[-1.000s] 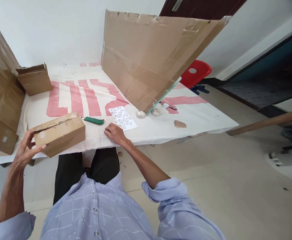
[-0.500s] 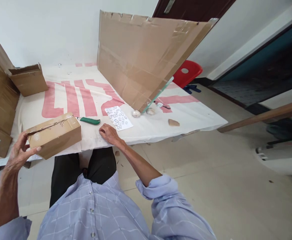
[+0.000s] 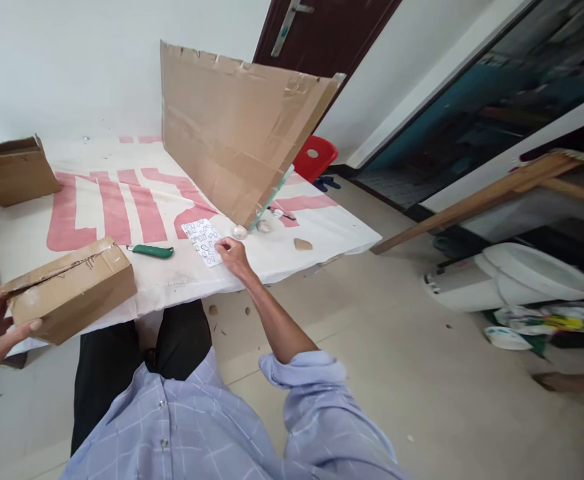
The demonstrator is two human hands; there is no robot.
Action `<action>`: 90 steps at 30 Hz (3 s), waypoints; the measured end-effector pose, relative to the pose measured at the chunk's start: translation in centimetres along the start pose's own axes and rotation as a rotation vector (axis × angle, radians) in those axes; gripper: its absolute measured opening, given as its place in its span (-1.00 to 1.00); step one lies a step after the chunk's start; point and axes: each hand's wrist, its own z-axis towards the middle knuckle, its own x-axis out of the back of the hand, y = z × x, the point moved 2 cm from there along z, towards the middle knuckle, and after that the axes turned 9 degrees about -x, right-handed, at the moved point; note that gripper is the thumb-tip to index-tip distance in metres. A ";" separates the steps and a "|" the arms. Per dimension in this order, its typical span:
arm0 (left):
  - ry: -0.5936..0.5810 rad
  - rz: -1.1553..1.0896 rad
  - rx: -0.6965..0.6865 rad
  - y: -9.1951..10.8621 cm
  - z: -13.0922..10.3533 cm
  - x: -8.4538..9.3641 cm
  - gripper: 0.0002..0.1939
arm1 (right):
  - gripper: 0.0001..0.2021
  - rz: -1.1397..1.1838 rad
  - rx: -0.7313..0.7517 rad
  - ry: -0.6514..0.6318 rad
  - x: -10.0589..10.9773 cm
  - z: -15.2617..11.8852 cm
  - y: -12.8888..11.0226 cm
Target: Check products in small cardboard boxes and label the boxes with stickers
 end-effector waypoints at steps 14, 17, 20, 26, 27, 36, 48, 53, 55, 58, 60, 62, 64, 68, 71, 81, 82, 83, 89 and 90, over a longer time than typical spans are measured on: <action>0.028 -0.159 0.132 1.5 -0.1 -0.3 -0.07 | -0.87 -0.161 -0.101 -0.119 -2.1 7.3 0.0; 0.033 -0.151 0.129 1.5 -0.1 -0.3 -0.08 | -0.86 -0.235 -0.104 -0.137 -2.2 7.4 0.0; 0.025 -0.127 0.141 1.0 -0.1 -0.2 -0.08 | -0.84 -0.301 -0.102 -0.147 -2.1 7.2 0.1; 0.016 -0.105 0.130 1.0 -0.2 -0.2 -0.13 | -0.81 -0.415 -0.097 -0.157 -2.1 7.0 -0.3; 0.019 -0.105 0.131 1.1 -0.2 -0.2 -0.13 | -0.81 -0.432 -0.095 -0.158 -2.1 6.9 -0.4; 0.014 -0.091 0.140 -0.1 -0.1 0.0 -0.08 | -0.77 -0.548 -0.082 -0.162 -2.2 6.3 -1.0; -0.028 -0.166 0.052 0.5 -0.2 -0.3 -0.13 | -0.78 -0.614 -0.036 -0.144 -1.9 4.8 -5.1; -0.037 -0.135 0.043 -0.4 -0.2 -0.2 -0.13 | -0.75 -0.539 0.022 -0.007 0.8 3.7 -7.3; -0.045 -0.135 0.030 -0.2 -0.5 -0.3 -0.14 | -0.75 -0.484 0.083 0.025 1.3 3.1 -8.8; -0.064 -0.158 -0.009 0.6 -1.2 -0.4 -0.16 | -0.75 -0.362 0.226 0.010 0.3 1.4 -12.1; -0.074 -0.163 -0.030 1.1 -1.6 -0.3 -0.17 | -0.77 -0.199 0.391 -0.049 -1.2 -0.5 -14.9; -0.084 -0.161 -0.044 1.4 -1.9 -0.3 -0.19 | -0.80 -0.024 0.565 -0.146 -2.9 -2.9 -17.8; -0.095 -0.165 -0.047 1.4 -2.2 -0.3 -0.23 | -0.83 0.066 0.679 -0.251 -4.4 -5.1 -20.3; -0.105 -0.182 -0.058 0.9 -2.7 -0.3 -0.24 | -0.84 0.042 0.762 -0.381 -6.8 -7.3 -23.2; -0.116 -0.175 -0.083 0.2 -2.7 -0.4 -0.23 | -0.76 -0.011 0.738 -0.456 -8.0 -7.5 -23.3; -0.141 -0.153 -0.097 0.5 -2.8 -0.3 -0.20 | -0.64 0.087 0.542 -0.431 -9.4 -9.9 -19.5; -0.143 -0.157 -0.096 0.6 -2.8 -0.4 -0.20 | -0.64 0.107 0.502 -0.413 -9.6 -10.2 -19.2; -0.144 -0.163 -0.092 0.6 -2.8 -0.4 -0.20 | -0.64 0.126 0.473 -0.394 -9.8 -10.4 -19.0; -0.093 -0.157 -0.054 0.8 -2.5 -1.1 -0.27 | -0.51 0.234 0.380 -0.281 -10.5 -11.6 -18.0; -0.098 -0.150 -0.057 0.9 -2.5 -1.2 -0.27 | -0.49 0.256 0.359 -0.280 -10.5 -11.7 -17.9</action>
